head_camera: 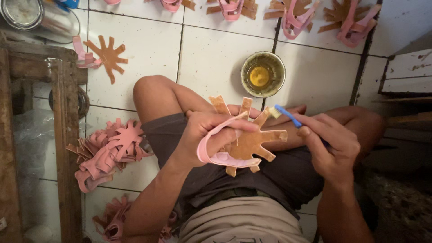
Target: The person sits on the workshop floor and applies glue with a brush from a bowl onto star-shaped cut pieces, then presses the cutouts onto pink sandal strap uppers and sets the finished sandals on the floor in rows.
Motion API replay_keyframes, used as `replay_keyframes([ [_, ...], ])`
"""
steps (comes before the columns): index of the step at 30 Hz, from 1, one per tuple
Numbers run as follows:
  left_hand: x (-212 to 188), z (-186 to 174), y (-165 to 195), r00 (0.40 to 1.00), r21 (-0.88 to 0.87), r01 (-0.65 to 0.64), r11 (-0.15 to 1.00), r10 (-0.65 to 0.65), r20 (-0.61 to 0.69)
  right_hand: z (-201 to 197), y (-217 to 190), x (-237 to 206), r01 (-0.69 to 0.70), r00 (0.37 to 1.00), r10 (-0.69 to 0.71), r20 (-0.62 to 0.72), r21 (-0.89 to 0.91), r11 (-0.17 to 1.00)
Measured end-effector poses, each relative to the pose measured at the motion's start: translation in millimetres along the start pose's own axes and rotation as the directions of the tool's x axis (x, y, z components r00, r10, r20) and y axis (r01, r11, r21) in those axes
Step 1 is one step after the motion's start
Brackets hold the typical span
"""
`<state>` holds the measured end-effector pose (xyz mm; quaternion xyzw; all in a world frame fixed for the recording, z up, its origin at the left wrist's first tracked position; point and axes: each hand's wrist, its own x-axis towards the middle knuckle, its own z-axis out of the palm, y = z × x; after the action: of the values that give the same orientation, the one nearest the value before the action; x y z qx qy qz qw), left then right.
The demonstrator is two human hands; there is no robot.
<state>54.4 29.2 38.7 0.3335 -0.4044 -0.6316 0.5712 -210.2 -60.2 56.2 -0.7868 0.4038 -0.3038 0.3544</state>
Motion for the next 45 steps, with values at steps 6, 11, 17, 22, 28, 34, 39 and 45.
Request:
replay_keyframes([
  [6,1.9,1.9,-1.7,1.000,0.044,-0.004,0.999,0.004,-0.004,-5.8,0.2,-2.6,0.016,1.000,-0.016,-0.012,0.048,0.999],
  [11,1.9,5.4,-3.4,0.998,0.049,-0.051,0.997,0.052,-0.032,4.7,16.4,2.6,-0.200,0.965,0.230,-0.127,0.212,0.957],
  [17,0.8,6.8,-23.2,0.987,0.364,-0.119,0.924,0.151,-0.062,39.0,19.9,-6.8,-0.267,0.914,0.403,-0.035,0.697,0.666],
  [22,-11.7,11.8,-53.4,0.981,-0.249,-0.027,0.968,-0.022,-0.193,43.5,31.3,-3.5,-0.304,0.829,0.553,-0.083,0.763,0.570],
  [28,-21.8,15.4,-86.3,0.960,-0.852,-0.004,0.523,-0.237,-0.150,39.8,32.7,-4.3,-0.287,0.860,0.510,-0.001,0.825,0.487],
  [34,-20.2,12.7,-69.9,0.924,-0.242,0.363,0.900,-0.380,-0.027,43.7,23.1,-13.0,-0.390,0.875,0.481,0.063,0.681,0.620],
  [39,-9.0,18.4,-36.6,0.896,-0.138,0.411,0.901,-0.427,-0.122,34.1,16.0,-7.0,-0.264,0.956,0.289,0.055,0.593,0.760],
  [45,-6.8,13.5,-15.3,0.955,-0.073,0.240,0.968,-0.249,-0.162,1.7,10.9,0.9,-0.028,0.996,0.009,0.094,0.206,0.978],
])
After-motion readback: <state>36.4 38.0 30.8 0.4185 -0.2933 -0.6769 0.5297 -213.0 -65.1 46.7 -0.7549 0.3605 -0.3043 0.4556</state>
